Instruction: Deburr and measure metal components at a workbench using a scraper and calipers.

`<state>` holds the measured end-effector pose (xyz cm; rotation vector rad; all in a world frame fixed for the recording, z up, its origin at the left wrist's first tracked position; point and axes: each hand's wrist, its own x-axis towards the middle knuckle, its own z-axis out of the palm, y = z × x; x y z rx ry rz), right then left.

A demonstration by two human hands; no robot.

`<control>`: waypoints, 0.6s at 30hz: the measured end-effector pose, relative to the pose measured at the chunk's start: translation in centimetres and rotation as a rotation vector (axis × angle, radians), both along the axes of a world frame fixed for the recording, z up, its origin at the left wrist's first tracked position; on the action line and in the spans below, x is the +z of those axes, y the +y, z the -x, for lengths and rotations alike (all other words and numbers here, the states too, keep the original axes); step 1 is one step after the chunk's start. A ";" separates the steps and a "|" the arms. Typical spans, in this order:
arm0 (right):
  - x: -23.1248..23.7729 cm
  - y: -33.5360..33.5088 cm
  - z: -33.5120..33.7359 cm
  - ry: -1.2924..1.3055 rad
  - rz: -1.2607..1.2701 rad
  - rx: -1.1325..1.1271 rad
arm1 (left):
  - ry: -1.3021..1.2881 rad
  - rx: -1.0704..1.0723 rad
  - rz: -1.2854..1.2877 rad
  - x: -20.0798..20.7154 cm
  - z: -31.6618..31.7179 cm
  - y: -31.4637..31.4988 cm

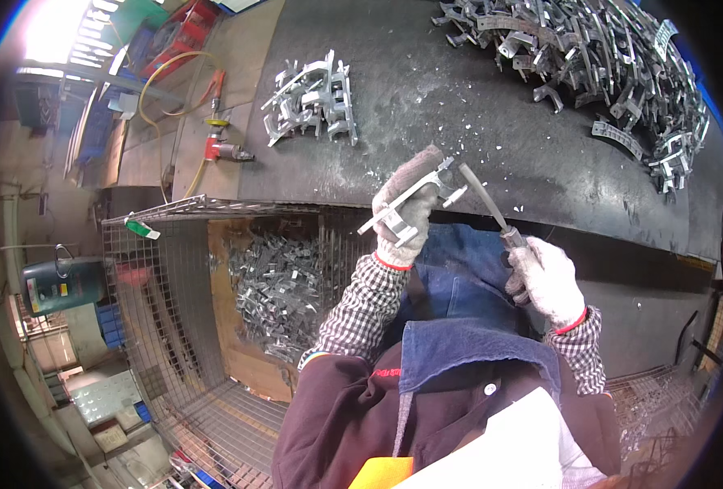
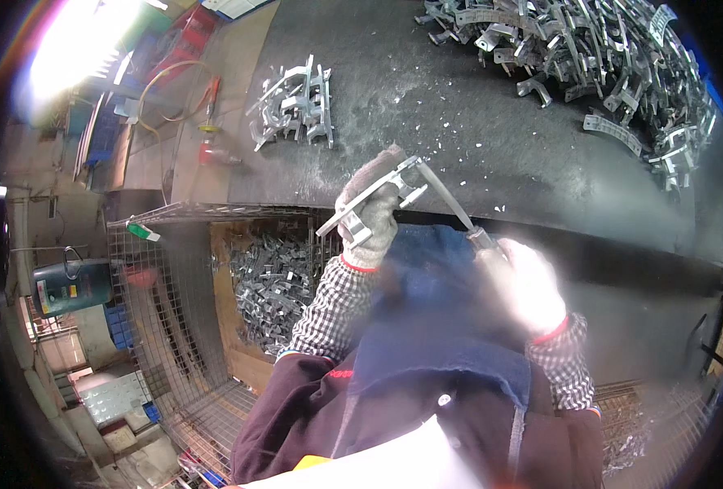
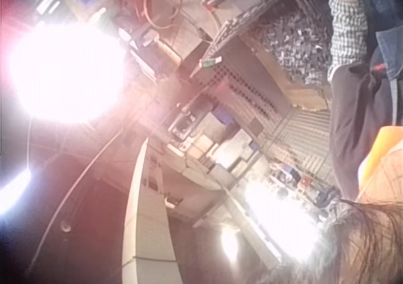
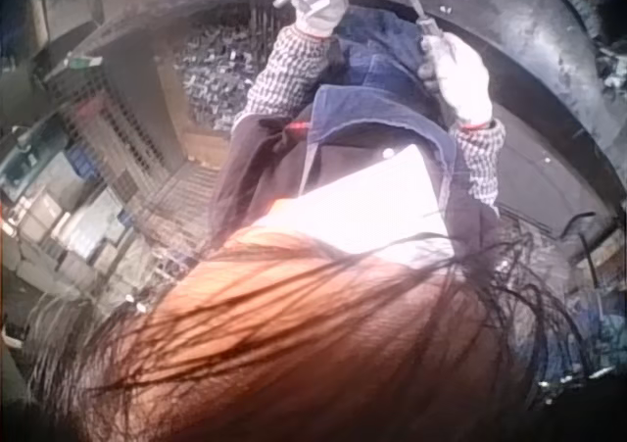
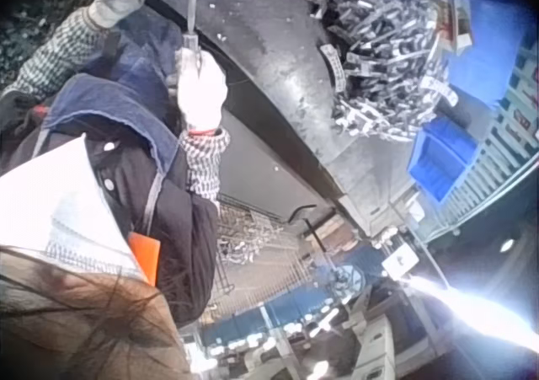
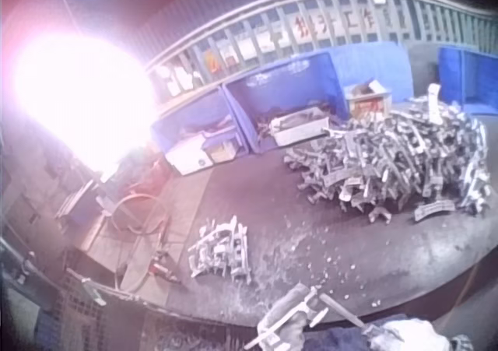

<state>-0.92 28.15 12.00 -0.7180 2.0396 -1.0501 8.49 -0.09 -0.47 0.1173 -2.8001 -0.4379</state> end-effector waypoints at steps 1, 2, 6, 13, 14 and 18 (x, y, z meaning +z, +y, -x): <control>-0.5 0.5 0.0 0.179 0.031 0.024 | 0.204 -0.010 -0.502 4.0 1.0 1.7; -0.5 0.6 -0.1 0.361 0.063 0.056 | 0.411 -0.013 -1.002 6.4 1.4 2.9; -1.2 0.0 -1.1 0.698 -0.101 -0.078 | 0.338 0.103 -0.986 7.1 1.7 3.8; 1.3 -0.6 0.1 -0.054 0.006 0.123 | 0.638 -0.034 -1.282 3.4 4.1 2.8; 1.6 -0.7 -0.2 -0.088 -0.013 0.223 | 0.640 -0.031 -1.282 3.2 4.6 3.1; 1.0 -0.9 -0.5 -0.264 -0.013 0.206 | 0.628 -0.005 -1.470 4.3 5.5 3.6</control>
